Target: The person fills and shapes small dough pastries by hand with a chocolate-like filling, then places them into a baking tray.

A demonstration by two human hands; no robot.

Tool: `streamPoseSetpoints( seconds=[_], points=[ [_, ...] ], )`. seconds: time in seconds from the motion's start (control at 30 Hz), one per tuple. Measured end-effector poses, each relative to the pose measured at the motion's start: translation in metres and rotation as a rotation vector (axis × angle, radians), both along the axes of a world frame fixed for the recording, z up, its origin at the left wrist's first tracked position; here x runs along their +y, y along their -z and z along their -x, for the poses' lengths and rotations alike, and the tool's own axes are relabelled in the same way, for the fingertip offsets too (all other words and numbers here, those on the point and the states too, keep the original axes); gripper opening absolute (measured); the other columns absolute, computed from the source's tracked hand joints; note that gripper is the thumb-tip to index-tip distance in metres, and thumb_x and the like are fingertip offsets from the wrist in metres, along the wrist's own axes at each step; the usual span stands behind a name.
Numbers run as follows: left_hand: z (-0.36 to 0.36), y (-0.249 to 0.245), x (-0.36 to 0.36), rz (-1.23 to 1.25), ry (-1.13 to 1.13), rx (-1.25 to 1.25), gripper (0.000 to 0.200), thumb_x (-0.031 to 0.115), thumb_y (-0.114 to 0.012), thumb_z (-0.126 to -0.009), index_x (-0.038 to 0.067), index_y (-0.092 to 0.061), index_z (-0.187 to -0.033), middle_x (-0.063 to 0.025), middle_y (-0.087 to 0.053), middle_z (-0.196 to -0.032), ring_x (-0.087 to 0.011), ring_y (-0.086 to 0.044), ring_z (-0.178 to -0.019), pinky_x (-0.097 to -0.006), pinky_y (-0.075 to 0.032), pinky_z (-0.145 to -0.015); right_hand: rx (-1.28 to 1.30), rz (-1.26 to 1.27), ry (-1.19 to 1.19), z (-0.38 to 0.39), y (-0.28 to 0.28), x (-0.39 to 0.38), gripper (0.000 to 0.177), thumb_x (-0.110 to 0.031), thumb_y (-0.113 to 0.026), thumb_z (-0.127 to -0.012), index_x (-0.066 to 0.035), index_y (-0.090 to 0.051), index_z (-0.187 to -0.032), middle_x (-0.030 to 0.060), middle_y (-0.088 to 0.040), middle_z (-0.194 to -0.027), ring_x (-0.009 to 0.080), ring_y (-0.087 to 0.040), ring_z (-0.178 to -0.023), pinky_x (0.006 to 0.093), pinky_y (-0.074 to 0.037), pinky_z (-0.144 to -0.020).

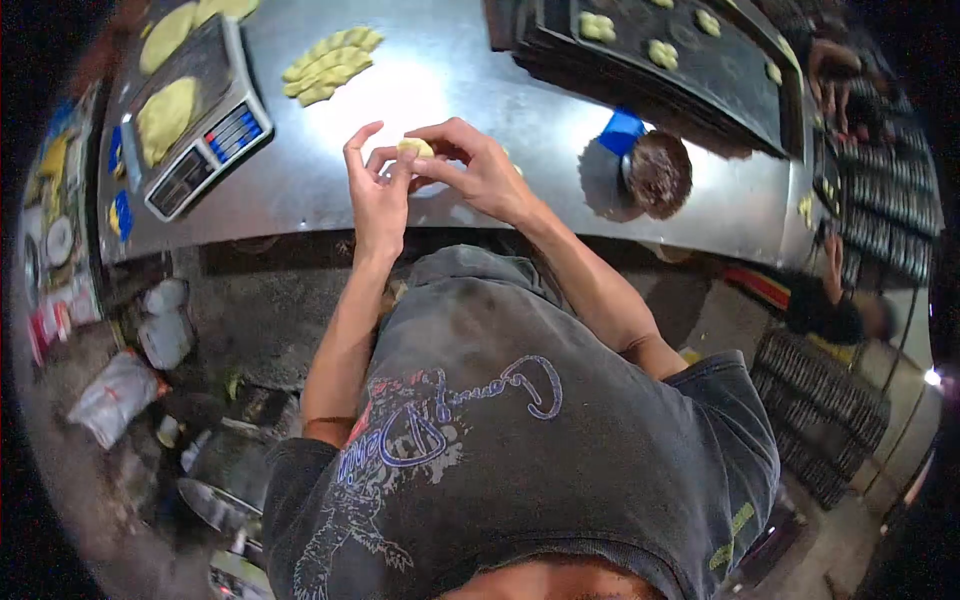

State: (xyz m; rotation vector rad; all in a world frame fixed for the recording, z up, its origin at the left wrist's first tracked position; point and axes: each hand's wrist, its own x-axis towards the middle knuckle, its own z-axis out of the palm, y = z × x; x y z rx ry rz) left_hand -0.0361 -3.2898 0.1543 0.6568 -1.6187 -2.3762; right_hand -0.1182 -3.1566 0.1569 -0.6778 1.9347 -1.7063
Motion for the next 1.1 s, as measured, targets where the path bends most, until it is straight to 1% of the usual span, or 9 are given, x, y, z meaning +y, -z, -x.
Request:
streamPoseSetpoints(
  seconds=[0.13,0.3,0.4,0.57,0.7,0.8,0.93,0.97,1.1],
  points=[
    [0.015,-0.007,0.063,-0.02,0.054,0.089,0.062,0.043,-0.049,-0.104,0.008,-0.022,-0.148,-0.013,-0.059,-0.111,-0.0231,-0.059,-0.111,-0.039,-0.053,-0.088,-0.117,0.08,0.232,0.002,-0.008,0.066,0.024,-0.019,-0.074,-0.09,-0.002,-0.07,-0.107,0.0075,-0.063,-0.104,0.0139,-0.062,-0.094,0.0299,-0.052,-0.083],
    [0.047,-0.024,0.133,1.02,0.085,0.763,0.054,0.055,-0.046,-0.101,0.006,-0.061,-0.119,-0.01,-0.067,-0.117,-0.0258,-0.063,-0.111,-0.0462,-0.035,-0.11,-0.371,0.368,0.185,-0.013,-0.017,0.136,0.026,-0.014,-0.075,-0.09,-0.004,-0.065,-0.112,0.0005,-0.066,-0.098,0.0123,-0.063,-0.086,0.028,-0.051,-0.083],
    [0.056,-0.028,0.162,1.069,0.268,0.916,0.056,0.059,-0.044,-0.1,0.008,-0.066,-0.108,-0.0058,-0.071,-0.103,-0.0246,-0.068,-0.102,-0.0474,-0.035,-0.11,-0.789,0.556,0.18,-0.029,-0.018,0.176,0.028,-0.011,-0.074,-0.089,-0.007,-0.063,-0.115,-0.0004,-0.065,-0.101,0.0108,-0.063,-0.091,0.0286,-0.051,-0.084],
    [0.071,-0.011,0.252,0.763,0.368,1.004,0.047,0.05,-0.072,-0.085,0.011,-0.066,-0.108,-0.005,-0.071,-0.103,-0.0269,-0.067,-0.104,-0.0486,-0.041,-0.105,-0.901,0.906,0.241,-0.039,-0.016,0.249,0.025,-0.017,-0.062,-0.098,-0.01,-0.058,-0.122,0.0006,-0.064,-0.109,0.0122,-0.063,-0.099,0.03,-0.052,-0.085],
    [0.067,-0.004,0.289,1.049,0.576,0.784,0.088,0.042,-0.078,-0.083,0.011,-0.033,-0.152,-0.0199,-0.047,-0.147,-0.0344,-0.048,-0.132,-0.047,-0.038,-0.108,-0.58,0.39,0.321,-0.002,0.011,0.326,0.019,-0.018,-0.06,-0.099,-0.007,-0.062,-0.115,0.0019,-0.066,-0.101,0.0121,-0.064,-0.09,0.0293,-0.052,-0.081],
    [0.046,0.032,0.283,0.766,0.836,0.318,0.081,0.034,-0.073,-0.089,0.008,-0.03,-0.153,-0.0223,-0.05,-0.143,-0.0358,-0.052,-0.129,-0.0452,-0.04,-0.107,-0.354,0.005,0.511,0.041,0.05,0.364,0.02,-0.019,-0.057,-0.1,-0.006,-0.062,-0.115,0.0028,-0.068,-0.101,0.0107,-0.063,-0.092,0.0283,-0.051,-0.081],
    [0.015,0.04,0.248,0.708,0.921,0.067,0.046,0.024,-0.059,-0.1,0.004,-0.052,-0.14,-0.0181,-0.066,-0.125,-0.0296,-0.065,-0.113,-0.0397,-0.048,-0.098,0.151,-0.711,0.518,0.073,0.111,0.373,0.03,-0.025,-0.046,-0.103,-0.005,-0.058,-0.122,0.0171,-0.07,-0.112,0.0333,-0.067,-0.106,0.0419,-0.049,-0.09],
    [0.008,0.04,0.24,0.688,0.867,0.011,0.042,0.024,-0.057,-0.101,0.004,-0.054,-0.138,-0.0159,-0.067,-0.124,-0.0265,-0.064,-0.113,-0.0376,-0.048,-0.099,0.088,-0.83,0.398,0.076,0.114,0.367,0.036,-0.028,-0.041,-0.104,-0.007,-0.054,-0.129,0.0207,-0.066,-0.124,0.0428,-0.06,-0.117,0.0476,-0.045,-0.097],
    [-0.012,0.048,0.209,0.579,0.664,-0.122,0.037,0.027,-0.053,-0.104,0.004,-0.059,-0.133,-0.0124,-0.068,-0.122,-0.0212,-0.064,-0.113,-0.0346,-0.048,-0.097,-0.116,-0.976,0.404,0.083,0.095,0.334,0.037,-0.029,-0.044,-0.104,-0.002,-0.054,-0.127,0.0212,-0.065,-0.124,0.0366,-0.057,-0.12,0.045,-0.045,-0.097]
  ],
)
